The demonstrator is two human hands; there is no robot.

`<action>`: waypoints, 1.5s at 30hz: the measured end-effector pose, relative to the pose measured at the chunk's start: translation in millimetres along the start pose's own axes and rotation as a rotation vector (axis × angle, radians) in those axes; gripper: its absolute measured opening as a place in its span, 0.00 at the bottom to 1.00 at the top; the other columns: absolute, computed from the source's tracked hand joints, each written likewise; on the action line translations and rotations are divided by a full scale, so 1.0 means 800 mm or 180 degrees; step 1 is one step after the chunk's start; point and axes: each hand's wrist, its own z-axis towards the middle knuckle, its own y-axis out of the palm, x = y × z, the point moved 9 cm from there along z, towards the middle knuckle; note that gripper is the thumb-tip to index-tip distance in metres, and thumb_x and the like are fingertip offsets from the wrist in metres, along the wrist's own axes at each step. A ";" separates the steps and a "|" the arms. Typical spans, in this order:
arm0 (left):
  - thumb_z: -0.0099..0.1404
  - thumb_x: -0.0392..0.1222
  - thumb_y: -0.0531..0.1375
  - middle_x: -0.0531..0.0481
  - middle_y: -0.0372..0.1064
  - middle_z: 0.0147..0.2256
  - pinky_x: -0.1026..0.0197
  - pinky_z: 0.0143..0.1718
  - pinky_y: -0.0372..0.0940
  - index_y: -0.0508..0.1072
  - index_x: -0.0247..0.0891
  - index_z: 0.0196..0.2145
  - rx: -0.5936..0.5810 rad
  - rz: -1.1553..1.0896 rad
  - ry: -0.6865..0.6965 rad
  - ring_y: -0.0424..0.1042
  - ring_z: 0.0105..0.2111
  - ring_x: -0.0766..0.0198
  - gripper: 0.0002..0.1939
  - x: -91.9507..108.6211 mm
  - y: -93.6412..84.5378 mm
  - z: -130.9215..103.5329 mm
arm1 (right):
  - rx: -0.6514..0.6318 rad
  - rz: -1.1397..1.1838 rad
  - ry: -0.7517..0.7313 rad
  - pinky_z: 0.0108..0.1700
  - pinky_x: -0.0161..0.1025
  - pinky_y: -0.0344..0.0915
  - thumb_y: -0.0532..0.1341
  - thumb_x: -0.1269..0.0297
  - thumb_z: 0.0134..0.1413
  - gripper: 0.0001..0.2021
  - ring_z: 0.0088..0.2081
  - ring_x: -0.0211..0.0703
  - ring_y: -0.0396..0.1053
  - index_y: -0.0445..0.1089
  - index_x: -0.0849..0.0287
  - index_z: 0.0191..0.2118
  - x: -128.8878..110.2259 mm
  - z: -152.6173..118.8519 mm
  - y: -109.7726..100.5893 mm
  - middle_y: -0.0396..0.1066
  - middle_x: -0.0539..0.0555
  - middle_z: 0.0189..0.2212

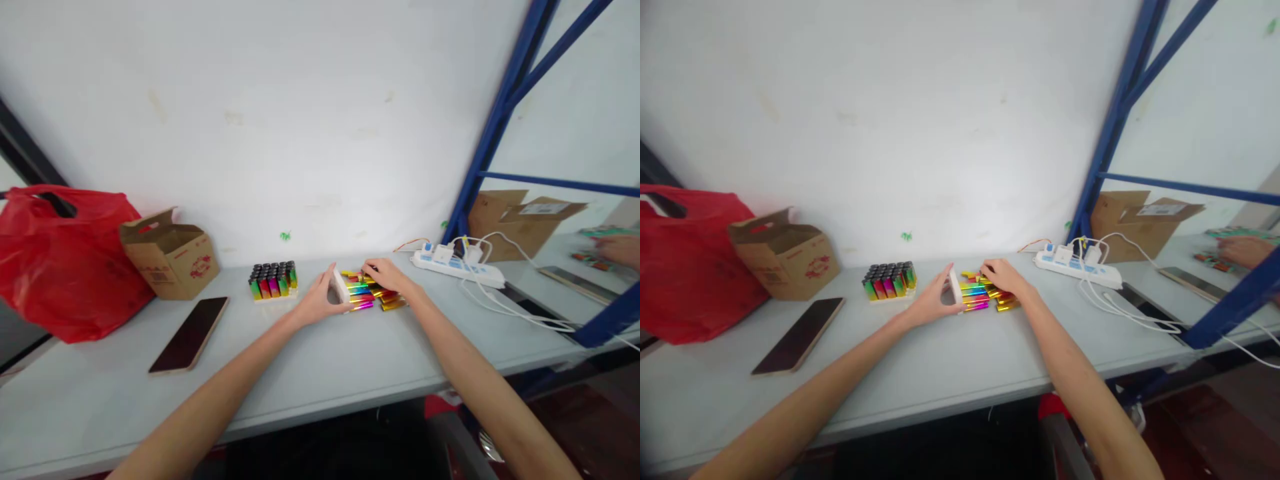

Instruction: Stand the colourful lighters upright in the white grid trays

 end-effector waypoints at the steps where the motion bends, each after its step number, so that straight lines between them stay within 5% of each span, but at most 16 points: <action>1: 0.56 0.59 0.74 0.35 0.51 0.71 0.42 0.68 0.60 0.42 0.46 0.76 0.0002 -0.0001 -0.0009 0.64 0.66 0.42 0.63 0.002 0.000 0.000 | 0.0017 0.0095 -0.0016 0.41 0.35 0.63 0.55 0.66 0.70 0.14 0.35 0.42 0.73 0.76 0.60 0.35 0.003 0.000 0.000 0.80 0.54 0.34; 7: 0.55 0.59 0.74 0.34 0.56 0.69 0.40 0.67 0.62 0.43 0.45 0.76 0.0020 0.0061 -0.0048 0.66 0.64 0.41 0.63 0.008 -0.003 -0.001 | 0.0027 0.0445 -0.0011 0.50 0.38 0.68 0.57 0.68 0.69 0.12 0.43 0.44 0.78 0.75 0.59 0.52 0.000 -0.002 0.002 0.82 0.55 0.42; 12: 0.56 0.59 0.73 0.36 0.54 0.70 0.41 0.68 0.60 0.41 0.47 0.76 -0.0005 0.0049 0.0001 0.64 0.66 0.42 0.62 0.009 -0.002 -0.001 | 0.0019 -0.0099 -0.0213 0.59 0.42 0.63 0.52 0.61 0.75 0.16 0.54 0.48 0.72 0.76 0.58 0.52 -0.044 -0.004 0.010 0.77 0.60 0.51; 18: 0.55 0.58 0.74 0.34 0.55 0.70 0.40 0.69 0.59 0.43 0.45 0.76 0.0022 0.0039 0.0037 0.63 0.67 0.41 0.63 0.011 -0.003 -0.001 | -0.0383 -0.0817 -0.0798 0.57 0.44 0.62 0.51 0.67 0.76 0.16 0.51 0.49 0.71 0.76 0.62 0.50 -0.096 -0.009 0.054 0.76 0.62 0.48; 22: 0.54 0.58 0.75 0.34 0.53 0.70 0.40 0.68 0.60 0.44 0.45 0.76 0.0029 -0.0053 0.0020 0.64 0.66 0.41 0.64 0.008 -0.003 0.000 | -0.0476 -0.1089 -0.0879 0.56 0.44 0.61 0.52 0.66 0.75 0.15 0.52 0.50 0.70 0.76 0.63 0.49 -0.090 -0.009 0.058 0.76 0.63 0.50; 32: 0.51 0.53 0.77 0.36 0.57 0.70 0.40 0.66 0.64 0.49 0.47 0.75 0.0093 -0.0299 0.0001 0.68 0.64 0.42 0.62 0.003 -0.013 -0.001 | -0.0405 -0.0378 -0.0126 0.48 0.39 0.63 0.50 0.59 0.77 0.17 0.43 0.46 0.74 0.75 0.60 0.47 -0.037 -0.008 0.013 0.79 0.59 0.43; 39: 0.49 0.53 0.79 0.40 0.61 0.68 0.44 0.66 0.65 0.62 0.48 0.70 0.0151 -0.0392 0.0189 0.65 0.66 0.44 0.55 0.010 -0.015 0.006 | -0.0638 -0.0728 -0.0365 0.60 0.46 0.60 0.49 0.61 0.76 0.17 0.57 0.53 0.70 0.70 0.58 0.58 -0.081 -0.020 0.043 0.74 0.62 0.56; 45: 0.50 0.52 0.79 0.40 0.62 0.67 0.44 0.65 0.67 0.63 0.48 0.69 0.0254 -0.0541 0.0131 0.66 0.65 0.44 0.53 0.012 -0.012 0.007 | -0.0533 -0.1073 -0.0331 0.62 0.51 0.59 0.50 0.64 0.74 0.18 0.59 0.58 0.67 0.69 0.61 0.60 -0.096 -0.024 0.058 0.71 0.67 0.58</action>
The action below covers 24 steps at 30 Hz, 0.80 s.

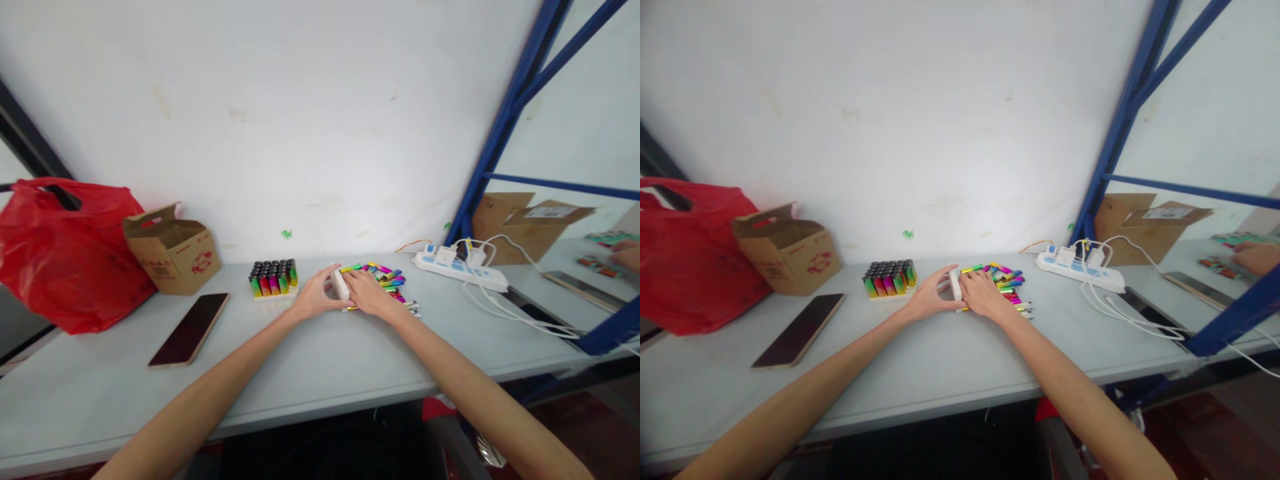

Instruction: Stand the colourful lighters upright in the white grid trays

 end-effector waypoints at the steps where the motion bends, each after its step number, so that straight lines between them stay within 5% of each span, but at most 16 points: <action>1: 0.50 0.51 0.79 0.40 0.62 0.68 0.43 0.65 0.67 0.63 0.48 0.69 -0.0015 0.0025 0.0013 0.66 0.65 0.44 0.53 0.002 -0.001 0.000 | 0.0000 -0.0047 -0.0073 0.62 0.50 0.59 0.49 0.65 0.74 0.18 0.59 0.58 0.67 0.70 0.62 0.58 0.000 0.000 0.000 0.72 0.67 0.58; 8: 0.51 0.52 0.78 0.38 0.60 0.68 0.43 0.65 0.67 0.63 0.46 0.69 -0.0187 0.0248 -0.0087 0.69 0.63 0.44 0.51 0.008 -0.026 -0.007 | 0.0011 -0.0102 -0.0054 0.58 0.47 0.63 0.47 0.69 0.75 0.17 0.53 0.55 0.71 0.74 0.64 0.51 0.021 0.004 -0.005 0.76 0.65 0.50; 17: 0.52 0.53 0.77 0.39 0.61 0.66 0.41 0.67 0.64 0.62 0.48 0.69 -0.0121 0.0384 0.0100 0.65 0.66 0.43 0.52 0.003 -0.019 -0.004 | 0.0287 0.0118 -0.0093 0.59 0.49 0.63 0.54 0.62 0.73 0.14 0.54 0.57 0.71 0.71 0.61 0.56 -0.007 0.002 -0.002 0.73 0.65 0.53; 22: 0.55 0.54 0.75 0.38 0.58 0.64 0.42 0.65 0.66 0.64 0.44 0.66 0.0151 0.0313 -0.0065 0.68 0.63 0.45 0.45 0.001 -0.038 -0.004 | 0.0808 0.0488 0.0298 0.63 0.45 0.60 0.46 0.61 0.77 0.19 0.58 0.50 0.69 0.71 0.61 0.57 0.043 0.011 -0.023 0.73 0.62 0.56; 24: 0.57 0.54 0.74 0.39 0.58 0.63 0.43 0.64 0.67 0.65 0.44 0.64 0.0312 0.0161 -0.0145 0.69 0.62 0.46 0.41 0.001 -0.043 -0.001 | 0.0721 0.0482 0.0411 0.66 0.48 0.58 0.48 0.59 0.76 0.19 0.62 0.52 0.66 0.70 0.61 0.59 0.065 0.017 -0.018 0.70 0.63 0.60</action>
